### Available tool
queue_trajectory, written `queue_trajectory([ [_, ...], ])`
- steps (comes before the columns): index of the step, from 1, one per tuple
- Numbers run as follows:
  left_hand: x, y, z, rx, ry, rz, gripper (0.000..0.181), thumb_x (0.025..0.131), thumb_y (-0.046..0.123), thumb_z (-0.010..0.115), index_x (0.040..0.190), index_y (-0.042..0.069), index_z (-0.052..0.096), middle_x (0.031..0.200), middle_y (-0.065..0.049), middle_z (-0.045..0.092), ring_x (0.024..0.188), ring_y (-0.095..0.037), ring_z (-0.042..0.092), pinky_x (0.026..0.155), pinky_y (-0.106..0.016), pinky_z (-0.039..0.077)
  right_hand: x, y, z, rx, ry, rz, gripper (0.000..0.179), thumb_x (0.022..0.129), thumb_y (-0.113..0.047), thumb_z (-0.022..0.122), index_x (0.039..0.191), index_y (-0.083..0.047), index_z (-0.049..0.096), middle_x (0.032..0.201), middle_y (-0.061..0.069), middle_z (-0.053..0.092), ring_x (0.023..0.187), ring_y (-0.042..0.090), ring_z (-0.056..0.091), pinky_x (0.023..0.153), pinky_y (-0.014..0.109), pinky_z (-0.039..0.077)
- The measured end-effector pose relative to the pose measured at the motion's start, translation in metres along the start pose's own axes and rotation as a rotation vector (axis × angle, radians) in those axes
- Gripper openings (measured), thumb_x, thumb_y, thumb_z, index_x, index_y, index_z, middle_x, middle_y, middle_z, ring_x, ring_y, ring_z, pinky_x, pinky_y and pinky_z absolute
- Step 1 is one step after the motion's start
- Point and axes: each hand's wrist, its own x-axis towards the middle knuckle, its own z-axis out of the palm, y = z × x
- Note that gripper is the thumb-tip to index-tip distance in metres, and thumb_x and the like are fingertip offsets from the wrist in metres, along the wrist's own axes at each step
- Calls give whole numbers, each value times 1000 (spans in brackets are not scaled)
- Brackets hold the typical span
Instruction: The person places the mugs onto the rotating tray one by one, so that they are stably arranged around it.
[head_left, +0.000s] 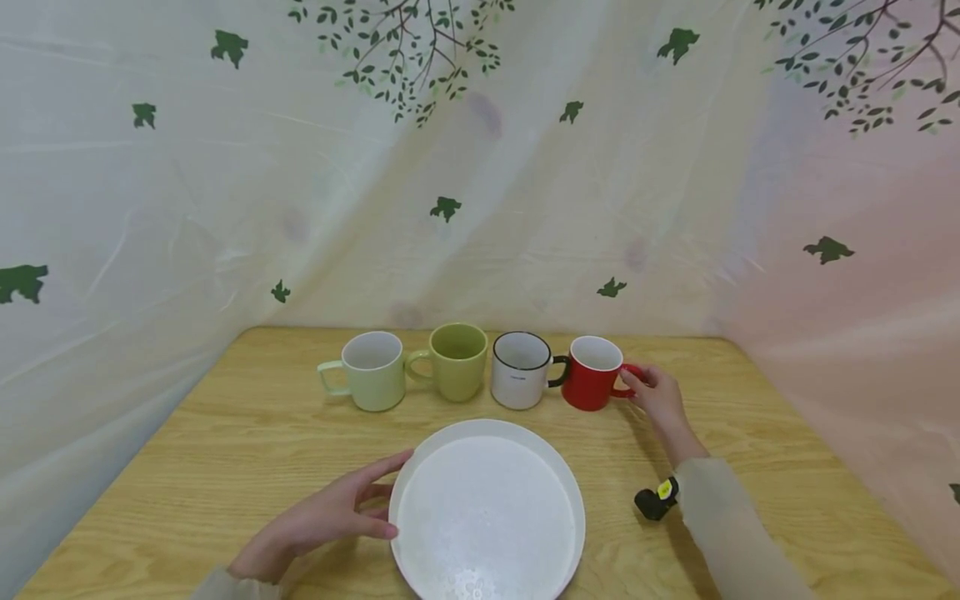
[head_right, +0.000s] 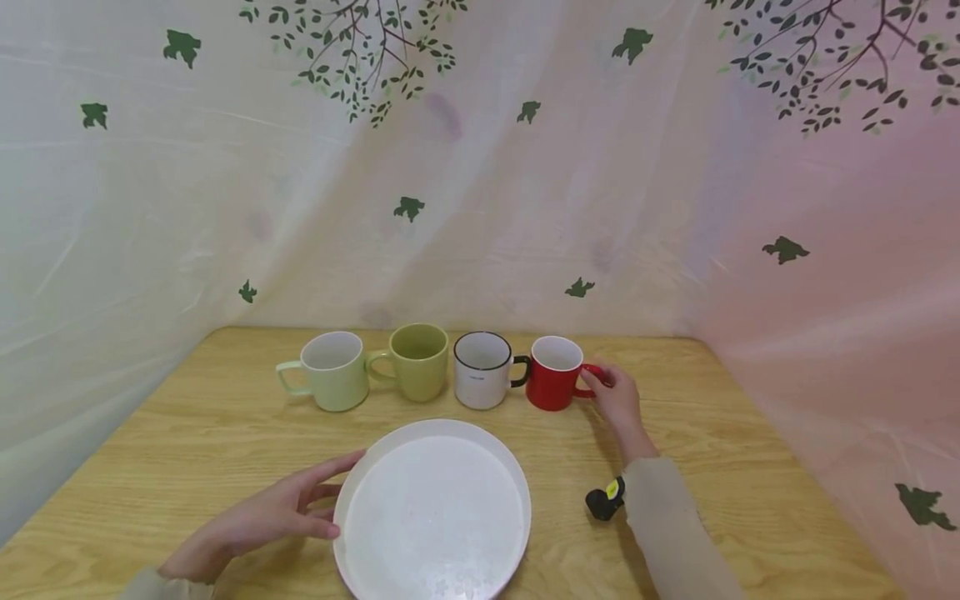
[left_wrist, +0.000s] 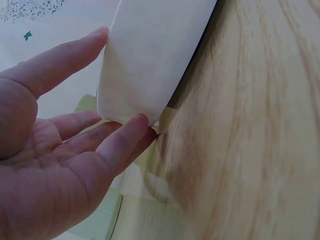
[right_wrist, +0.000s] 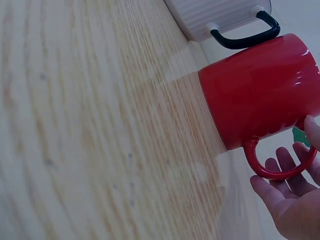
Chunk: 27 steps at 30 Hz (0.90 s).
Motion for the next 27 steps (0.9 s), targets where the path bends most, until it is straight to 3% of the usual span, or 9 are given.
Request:
queue_trajectory([
  [4,-1,1,-1,4,-8,14,88,87,11,71,154,3,14,160,-27,9,139,-54,26,109,-36,43,-2,0,-1,14,0,-2,47,99,-29,54,134,3,49,125,20,55,114,26,55,94,30,54],
  [8,-2,1,0,14,-7,13,89,87,11,72,155,4,14,160,-26,9,139,-54,27,111,-43,40,-6,1,-2,9,-6,-3,49,99,-31,54,138,-1,48,121,13,57,106,14,56,90,24,55],
  [14,-2,1,0,26,-4,9,91,85,12,74,155,4,15,160,-26,10,139,-54,26,112,-48,36,-11,4,-4,72,-10,13,52,97,-34,58,136,0,50,99,-16,59,92,0,54,81,16,54],
  [17,-2,1,0,22,-8,3,93,85,13,74,155,4,13,160,-27,9,140,-54,24,112,-46,36,-15,5,-5,132,-15,17,52,96,-31,59,135,2,50,91,-24,58,89,-5,56,81,16,55],
  [27,-1,1,0,29,-18,-1,97,84,15,75,155,5,11,160,-27,8,141,-54,22,113,-45,36,-27,6,-5,218,10,37,51,93,-28,65,131,5,55,90,-19,67,82,-7,64,81,21,57],
])
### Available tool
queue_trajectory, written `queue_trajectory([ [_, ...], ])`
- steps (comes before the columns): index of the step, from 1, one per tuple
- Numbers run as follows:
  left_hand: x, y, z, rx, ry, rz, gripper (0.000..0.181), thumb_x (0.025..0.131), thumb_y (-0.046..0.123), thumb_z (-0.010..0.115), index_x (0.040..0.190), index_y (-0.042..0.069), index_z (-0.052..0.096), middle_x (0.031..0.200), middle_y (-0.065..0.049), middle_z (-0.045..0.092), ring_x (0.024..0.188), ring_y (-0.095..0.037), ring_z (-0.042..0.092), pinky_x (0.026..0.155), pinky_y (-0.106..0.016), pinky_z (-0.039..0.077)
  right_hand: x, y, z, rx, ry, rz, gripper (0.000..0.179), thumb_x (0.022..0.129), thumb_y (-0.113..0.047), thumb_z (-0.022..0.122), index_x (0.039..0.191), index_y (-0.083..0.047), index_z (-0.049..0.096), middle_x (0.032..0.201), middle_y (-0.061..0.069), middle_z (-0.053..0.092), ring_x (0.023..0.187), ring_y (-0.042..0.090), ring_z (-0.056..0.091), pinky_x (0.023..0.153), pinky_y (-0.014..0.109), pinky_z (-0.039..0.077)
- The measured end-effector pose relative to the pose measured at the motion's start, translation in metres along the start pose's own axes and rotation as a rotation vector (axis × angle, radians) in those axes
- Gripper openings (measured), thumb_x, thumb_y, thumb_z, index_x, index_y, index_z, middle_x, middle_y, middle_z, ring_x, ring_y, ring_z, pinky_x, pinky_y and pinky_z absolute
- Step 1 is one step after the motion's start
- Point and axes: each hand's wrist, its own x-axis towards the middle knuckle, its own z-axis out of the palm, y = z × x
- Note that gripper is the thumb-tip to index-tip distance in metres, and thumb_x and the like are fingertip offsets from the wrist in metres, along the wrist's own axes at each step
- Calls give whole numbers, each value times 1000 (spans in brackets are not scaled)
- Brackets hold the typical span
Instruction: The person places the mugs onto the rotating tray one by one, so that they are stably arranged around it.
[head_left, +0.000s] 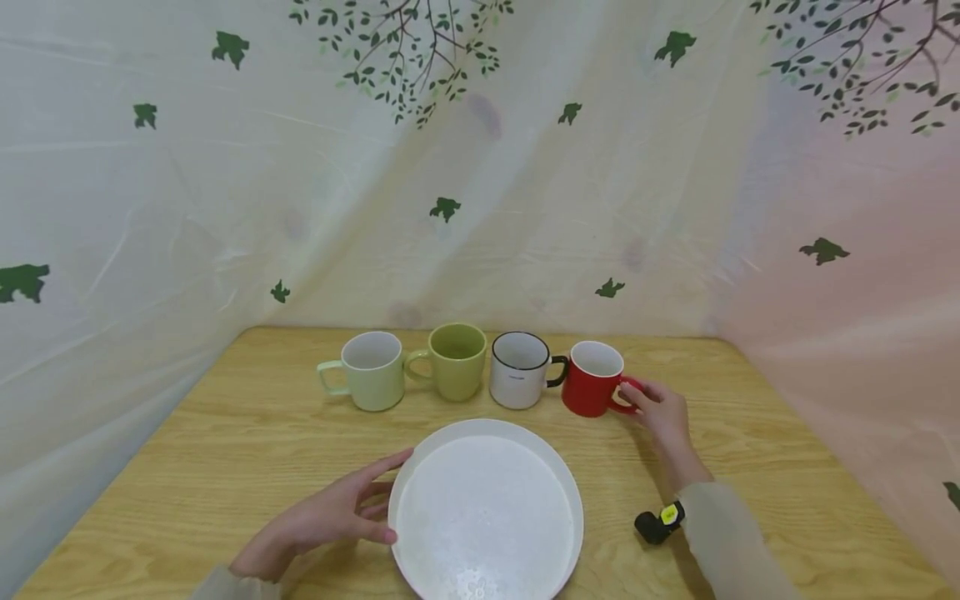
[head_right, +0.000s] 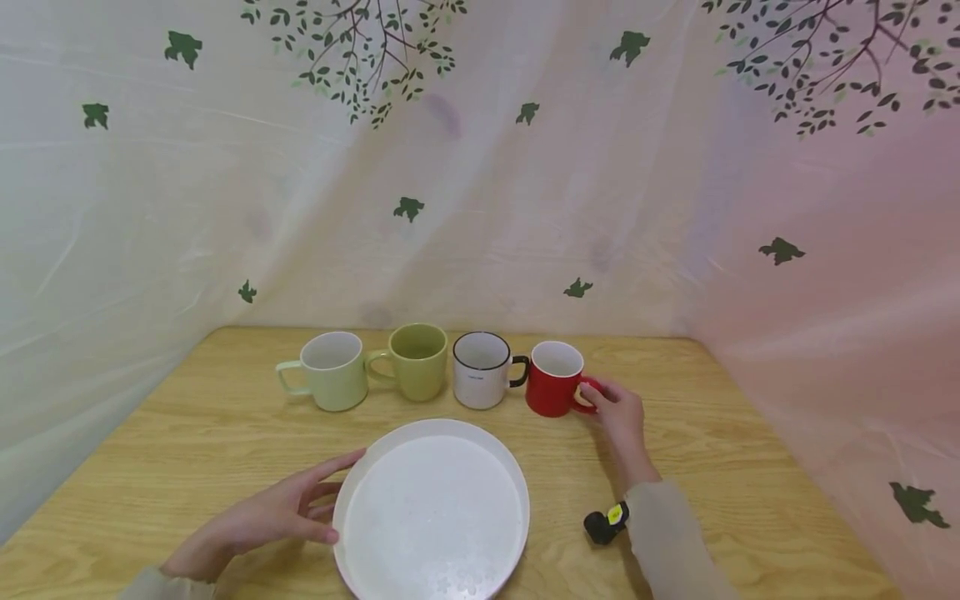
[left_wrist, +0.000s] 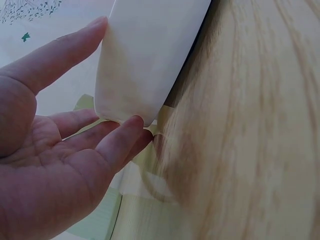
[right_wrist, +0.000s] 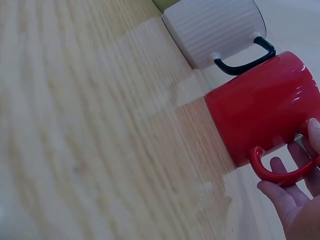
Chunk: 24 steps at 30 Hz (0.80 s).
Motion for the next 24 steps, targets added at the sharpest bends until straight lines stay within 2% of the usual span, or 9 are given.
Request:
queue_trajectory([
  [6,1,-4,-1,1,-10,14,96,85,14,74,156,6,10,161,-24,7,142,-52,21,114,-36,36,-6,1,4,55,40,31,47,93,-24,64,130,4,56,87,-20,66,82,-7,65,82,21,57],
  [8,1,-4,-1,3,-11,15,95,85,14,74,156,5,10,161,-25,7,142,-53,21,114,-37,36,-7,1,5,59,51,33,47,93,-25,64,130,3,56,88,-20,66,84,-6,65,83,21,57],
  [15,2,-2,-1,12,-5,-3,95,86,14,73,156,6,10,161,-24,7,142,-52,21,113,-41,36,-13,0,7,-16,101,69,53,92,-37,63,133,-4,57,108,-9,66,85,-10,61,85,18,55],
  [18,1,-2,-1,17,-6,1,95,86,13,73,155,5,10,161,-25,7,141,-53,21,113,-44,36,-15,0,6,-3,121,56,52,91,-36,65,131,-3,58,98,-15,68,84,-8,62,82,17,56],
  [21,1,-2,-1,14,-5,-5,96,85,14,74,156,6,9,161,-25,6,142,-52,21,113,-40,36,-17,1,5,48,131,35,49,90,-31,68,128,0,60,85,-21,67,84,-6,63,80,17,56],
  [24,1,-1,-1,8,-4,-11,97,85,15,74,156,6,9,161,-24,6,142,-52,20,113,-37,37,-18,3,4,72,130,21,46,91,-29,68,125,1,61,81,-23,66,84,-6,63,79,16,56],
])
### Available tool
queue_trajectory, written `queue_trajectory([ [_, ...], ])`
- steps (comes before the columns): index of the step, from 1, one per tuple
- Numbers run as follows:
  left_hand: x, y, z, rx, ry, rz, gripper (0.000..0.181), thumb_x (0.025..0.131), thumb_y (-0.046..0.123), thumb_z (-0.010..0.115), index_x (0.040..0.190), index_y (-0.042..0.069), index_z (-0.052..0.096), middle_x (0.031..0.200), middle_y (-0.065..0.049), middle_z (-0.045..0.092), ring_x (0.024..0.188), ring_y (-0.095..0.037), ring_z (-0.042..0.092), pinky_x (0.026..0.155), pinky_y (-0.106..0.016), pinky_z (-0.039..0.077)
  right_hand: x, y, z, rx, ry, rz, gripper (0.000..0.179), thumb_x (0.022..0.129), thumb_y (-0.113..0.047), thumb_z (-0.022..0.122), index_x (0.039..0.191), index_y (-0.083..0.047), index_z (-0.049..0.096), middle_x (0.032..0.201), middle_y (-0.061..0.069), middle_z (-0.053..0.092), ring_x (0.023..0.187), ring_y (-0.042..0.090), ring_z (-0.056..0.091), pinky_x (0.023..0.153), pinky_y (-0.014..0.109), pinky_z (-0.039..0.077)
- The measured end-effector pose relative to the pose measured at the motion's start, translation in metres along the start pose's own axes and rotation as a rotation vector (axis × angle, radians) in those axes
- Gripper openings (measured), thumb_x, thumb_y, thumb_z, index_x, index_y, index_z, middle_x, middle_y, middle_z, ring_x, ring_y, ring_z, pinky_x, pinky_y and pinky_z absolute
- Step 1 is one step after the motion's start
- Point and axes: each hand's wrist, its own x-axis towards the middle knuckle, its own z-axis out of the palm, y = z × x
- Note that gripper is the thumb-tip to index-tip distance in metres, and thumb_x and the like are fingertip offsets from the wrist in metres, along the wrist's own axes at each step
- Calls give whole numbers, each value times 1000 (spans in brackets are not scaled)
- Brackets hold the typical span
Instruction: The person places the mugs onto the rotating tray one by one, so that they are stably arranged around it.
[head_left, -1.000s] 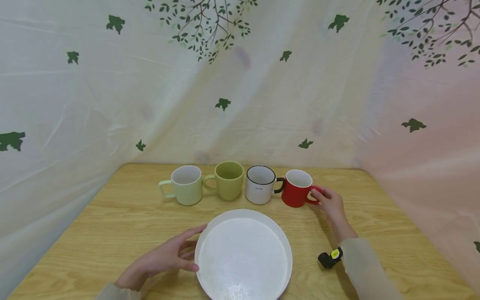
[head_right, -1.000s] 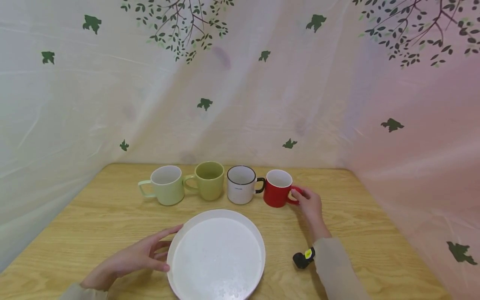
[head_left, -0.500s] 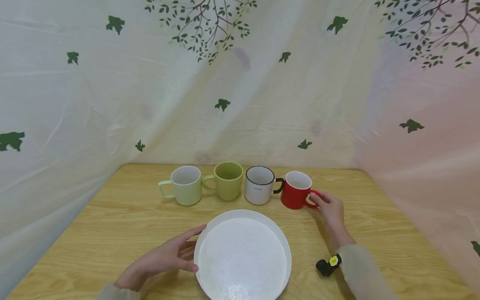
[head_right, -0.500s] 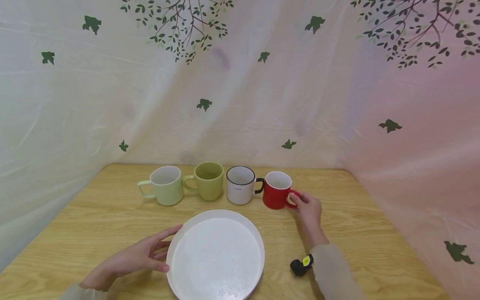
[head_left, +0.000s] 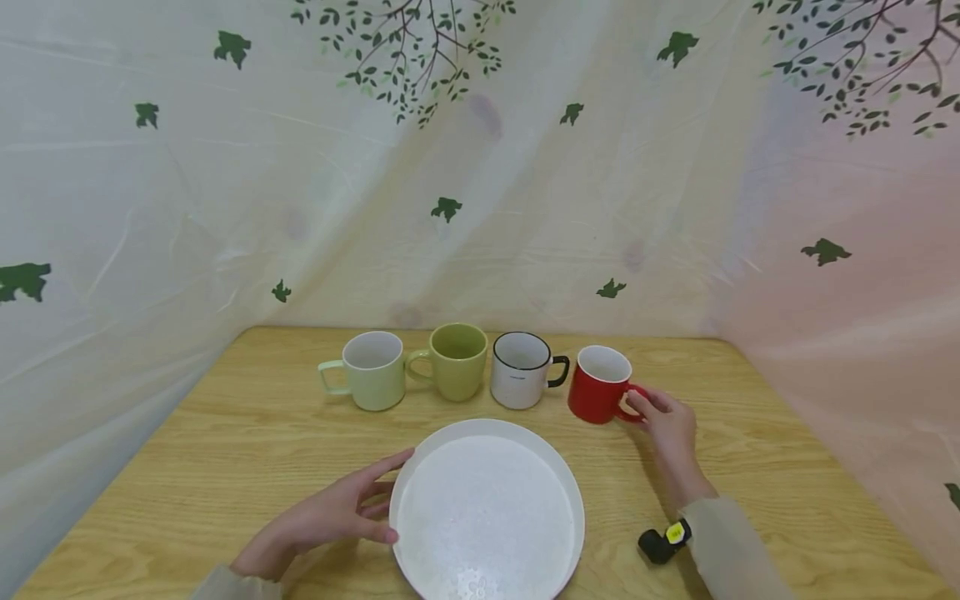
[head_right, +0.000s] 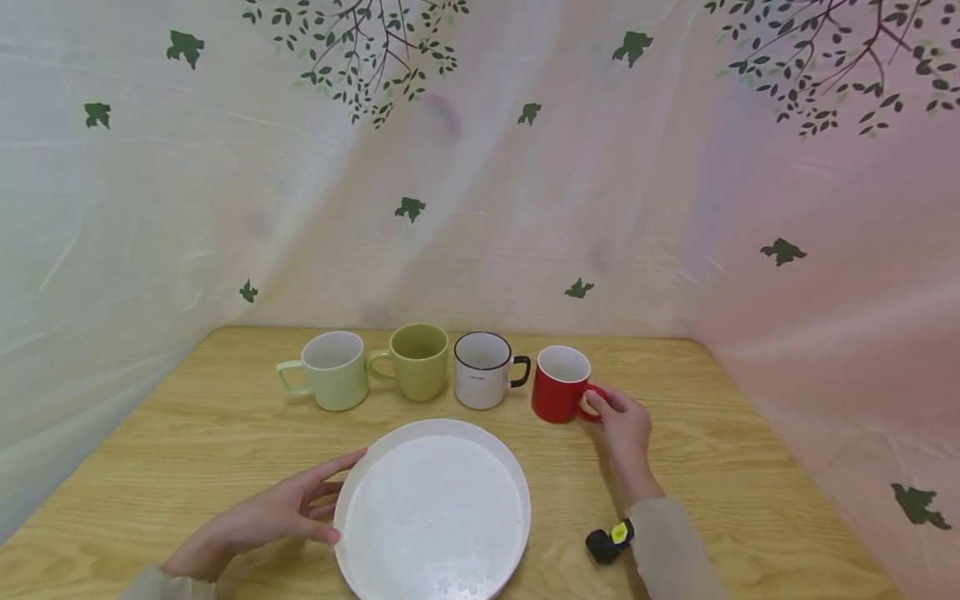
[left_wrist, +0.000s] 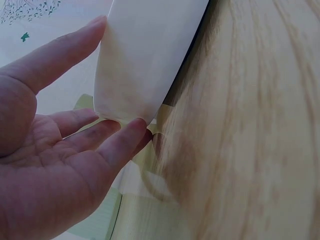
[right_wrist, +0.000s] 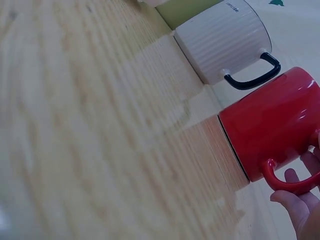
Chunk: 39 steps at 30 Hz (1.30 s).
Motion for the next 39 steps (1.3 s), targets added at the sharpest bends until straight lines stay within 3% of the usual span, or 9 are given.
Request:
queue_trajectory([
  [14,-1,3,0,7,-5,20,96,86,12,73,155,4,8,160,-27,5,141,-54,21,113,-48,34,-13,-12,-5,16,-22,26,48,87,-37,69,125,-7,63,83,-25,66,84,-8,65,76,13,56],
  [20,-2,1,0,12,-2,16,95,86,13,73,156,5,9,160,-27,5,141,-54,21,112,-49,35,-21,-20,-2,44,-25,-20,34,86,-33,73,112,-12,70,81,-24,68,82,-7,67,74,15,56],
  [27,-2,1,1,4,3,29,94,86,12,73,155,5,10,160,-26,7,141,-54,22,112,-44,37,-35,-30,3,11,-36,-30,43,85,-37,73,117,-9,69,82,-24,68,85,-3,69,74,15,56],
  [39,-1,1,1,11,1,22,94,86,14,73,156,6,11,161,-25,7,141,-53,22,113,-46,36,-59,-46,14,-7,-121,-57,37,87,-37,70,115,-14,71,86,-23,70,88,-3,68,76,16,57],
])
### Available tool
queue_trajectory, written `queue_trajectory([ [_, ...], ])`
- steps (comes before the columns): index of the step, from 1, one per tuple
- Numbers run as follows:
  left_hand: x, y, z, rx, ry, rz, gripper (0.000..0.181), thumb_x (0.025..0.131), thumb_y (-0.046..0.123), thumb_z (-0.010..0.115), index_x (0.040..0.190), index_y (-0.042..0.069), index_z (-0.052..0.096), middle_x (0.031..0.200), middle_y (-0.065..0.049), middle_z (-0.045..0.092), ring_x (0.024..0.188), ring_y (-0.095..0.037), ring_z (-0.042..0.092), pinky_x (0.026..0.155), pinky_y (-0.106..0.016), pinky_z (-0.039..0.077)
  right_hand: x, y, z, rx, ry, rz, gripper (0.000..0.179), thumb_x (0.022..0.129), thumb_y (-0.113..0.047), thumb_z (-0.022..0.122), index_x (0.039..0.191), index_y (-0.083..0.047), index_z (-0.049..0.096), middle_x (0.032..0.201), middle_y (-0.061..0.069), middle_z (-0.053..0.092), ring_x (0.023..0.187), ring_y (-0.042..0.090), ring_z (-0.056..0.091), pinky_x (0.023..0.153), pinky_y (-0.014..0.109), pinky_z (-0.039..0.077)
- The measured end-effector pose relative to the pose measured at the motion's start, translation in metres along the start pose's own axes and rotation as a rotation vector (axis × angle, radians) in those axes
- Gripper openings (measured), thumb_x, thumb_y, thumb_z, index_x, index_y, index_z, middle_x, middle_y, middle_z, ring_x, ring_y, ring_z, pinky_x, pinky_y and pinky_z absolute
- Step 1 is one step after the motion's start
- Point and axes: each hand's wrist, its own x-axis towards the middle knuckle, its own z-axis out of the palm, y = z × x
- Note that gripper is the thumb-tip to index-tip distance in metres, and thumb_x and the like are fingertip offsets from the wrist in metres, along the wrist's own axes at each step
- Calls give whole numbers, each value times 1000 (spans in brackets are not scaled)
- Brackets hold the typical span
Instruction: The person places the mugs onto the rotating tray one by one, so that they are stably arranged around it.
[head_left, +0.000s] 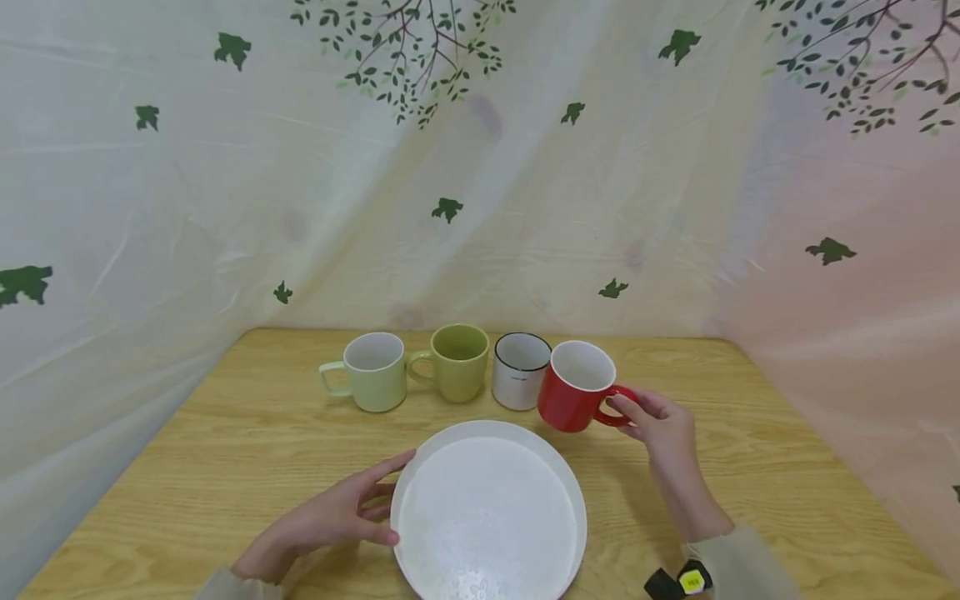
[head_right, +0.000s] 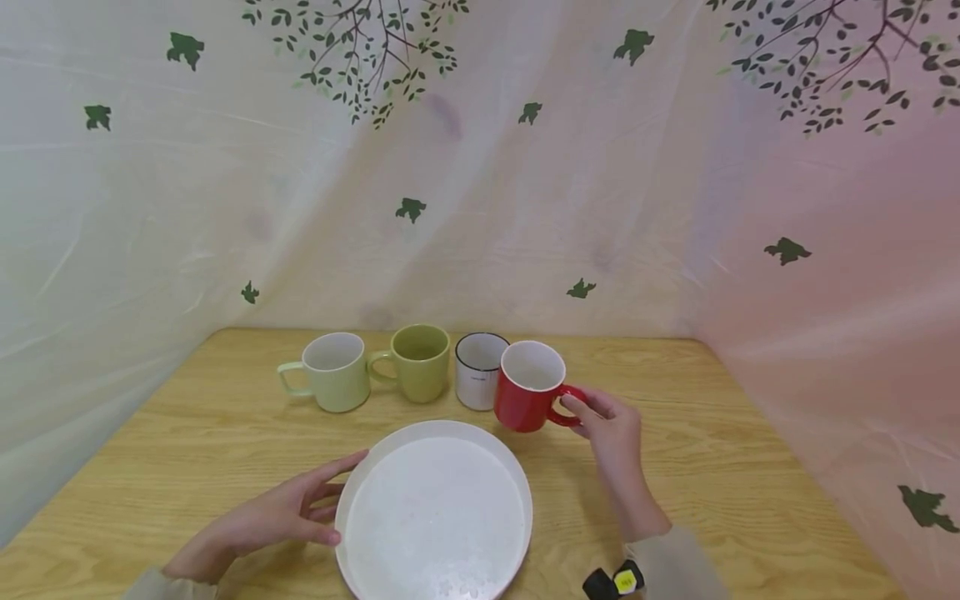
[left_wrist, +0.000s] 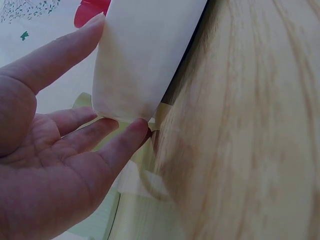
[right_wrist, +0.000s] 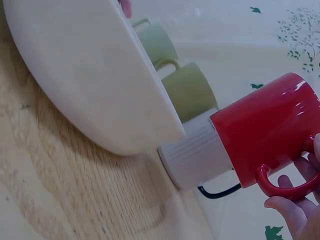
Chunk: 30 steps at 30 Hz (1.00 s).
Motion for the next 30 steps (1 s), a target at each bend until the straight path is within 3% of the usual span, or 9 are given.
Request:
queue_trajectory([
  [6,0,-1,0,0,-3,19,94,86,14,73,155,5,11,160,-26,8,141,-54,22,112,-44,37,-7,-3,7,13,-25,-35,28,88,-29,71,109,-12,73,87,-21,71,89,1,69,76,17,57],
  [12,0,0,0,-3,-3,16,94,86,12,73,156,6,10,160,-26,7,141,-54,22,112,-44,36,-11,-5,14,-56,-39,-10,39,88,-29,70,119,-5,68,91,-18,72,89,0,67,78,17,57],
  [17,1,0,0,-1,1,12,94,86,13,73,156,7,11,161,-25,7,141,-53,23,112,-43,37,-15,-4,21,-111,-53,-2,42,90,-27,69,123,-2,64,102,-7,74,97,9,68,79,18,57],
  [25,0,-1,0,0,-2,12,94,86,14,73,156,6,10,161,-25,7,141,-54,22,112,-40,38,-20,-1,37,-47,-85,-17,37,88,-13,70,119,6,65,101,0,74,83,4,70,77,22,59],
  [30,-1,-2,0,-2,-1,20,95,86,14,73,156,5,10,160,-26,7,141,-54,22,112,-40,38,-23,3,48,-54,-116,-30,35,87,-13,71,117,4,67,105,8,73,90,17,72,79,24,59],
])
